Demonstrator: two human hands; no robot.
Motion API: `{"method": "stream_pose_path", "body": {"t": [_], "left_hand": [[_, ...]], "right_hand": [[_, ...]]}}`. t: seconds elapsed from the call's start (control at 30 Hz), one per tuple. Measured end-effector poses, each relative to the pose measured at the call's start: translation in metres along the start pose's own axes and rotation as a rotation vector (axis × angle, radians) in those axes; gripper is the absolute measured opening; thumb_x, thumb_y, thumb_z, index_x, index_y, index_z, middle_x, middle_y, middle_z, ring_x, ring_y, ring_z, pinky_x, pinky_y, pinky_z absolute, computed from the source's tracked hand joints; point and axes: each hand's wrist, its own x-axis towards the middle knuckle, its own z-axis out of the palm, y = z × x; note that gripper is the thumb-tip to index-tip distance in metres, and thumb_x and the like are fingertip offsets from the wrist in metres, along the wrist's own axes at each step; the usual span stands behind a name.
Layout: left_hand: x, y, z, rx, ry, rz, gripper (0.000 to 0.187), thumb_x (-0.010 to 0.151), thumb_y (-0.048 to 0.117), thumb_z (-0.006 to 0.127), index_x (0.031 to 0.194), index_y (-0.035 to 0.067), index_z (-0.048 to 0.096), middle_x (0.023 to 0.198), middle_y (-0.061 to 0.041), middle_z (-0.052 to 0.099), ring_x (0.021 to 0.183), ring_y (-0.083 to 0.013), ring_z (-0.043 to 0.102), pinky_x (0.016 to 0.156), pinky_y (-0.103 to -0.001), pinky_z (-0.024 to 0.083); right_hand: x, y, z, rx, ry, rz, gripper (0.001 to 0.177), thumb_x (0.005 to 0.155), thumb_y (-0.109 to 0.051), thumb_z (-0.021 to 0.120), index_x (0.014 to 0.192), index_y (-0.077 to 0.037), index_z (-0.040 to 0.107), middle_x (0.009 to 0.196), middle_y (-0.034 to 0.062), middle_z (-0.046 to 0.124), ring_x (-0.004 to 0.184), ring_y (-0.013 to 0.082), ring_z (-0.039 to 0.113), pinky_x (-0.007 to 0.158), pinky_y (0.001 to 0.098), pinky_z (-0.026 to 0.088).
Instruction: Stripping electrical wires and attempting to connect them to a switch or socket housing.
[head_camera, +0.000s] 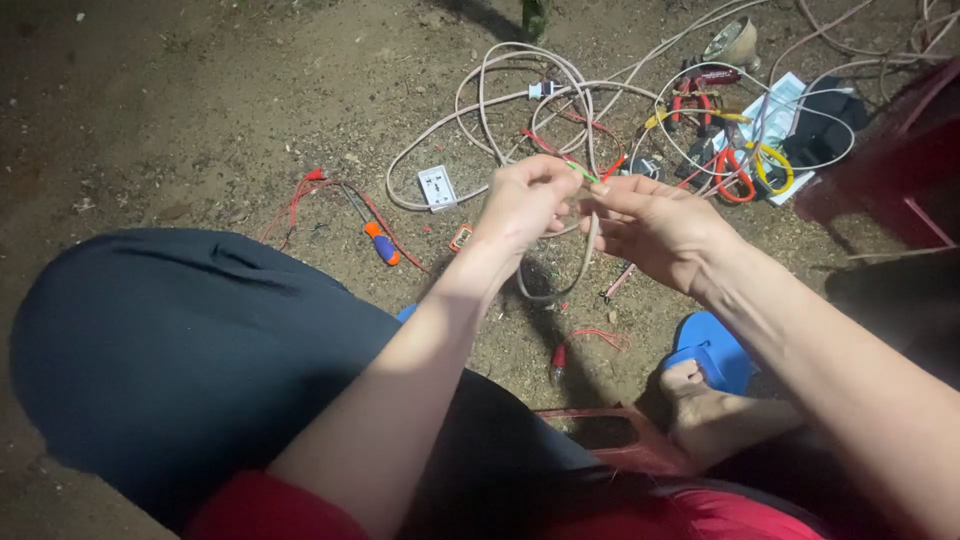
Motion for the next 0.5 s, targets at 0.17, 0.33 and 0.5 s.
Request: {"method": "stream_pose_path", "body": {"t": [0.17, 0.33, 0.5], "left_hand": [[-0.010, 0.019, -0.012, -0.015, -0.011, -0.046, 0.027, 0.087, 0.030, 0.077, 0.099, 0.006, 0.079, 0.086, -0.010, 0.077, 0.067, -0.0058, 0.064, 0.055, -0.017, 0.063], [-0.020, 0.021, -0.015, 0.047, 0.052, -0.024, 0.018, 0.082, 0.023, 0.078, 0.087, 0.006, 0.080, 0.071, -0.011, 0.073, 0.061, -0.0088, 0.065, 0.054, -0.020, 0.063], [-0.027, 0.015, -0.011, 0.020, 0.093, 0.005, 0.010, 0.080, 0.018, 0.078, 0.079, 0.008, 0.079, 0.062, -0.012, 0.069, 0.051, -0.0092, 0.064, 0.046, -0.020, 0.061]], "right_hand": [[0.003, 0.009, 0.003, 0.072, -0.007, -0.012, 0.021, 0.091, -0.021, 0.080, 0.108, -0.016, 0.069, 0.080, -0.0019, 0.066, 0.078, 0.0164, 0.069, 0.080, 0.0355, 0.057], [-0.001, 0.023, 0.014, 0.074, 0.047, -0.080, 0.021, 0.092, -0.020, 0.079, 0.110, -0.015, 0.069, 0.078, 0.0024, 0.067, 0.070, 0.0161, 0.068, 0.067, 0.0316, 0.058], [0.008, 0.031, 0.006, 0.071, 0.057, -0.043, 0.021, 0.090, -0.012, 0.072, 0.110, -0.012, 0.067, 0.077, 0.0038, 0.064, 0.067, 0.0148, 0.064, 0.061, 0.0275, 0.053]]}}
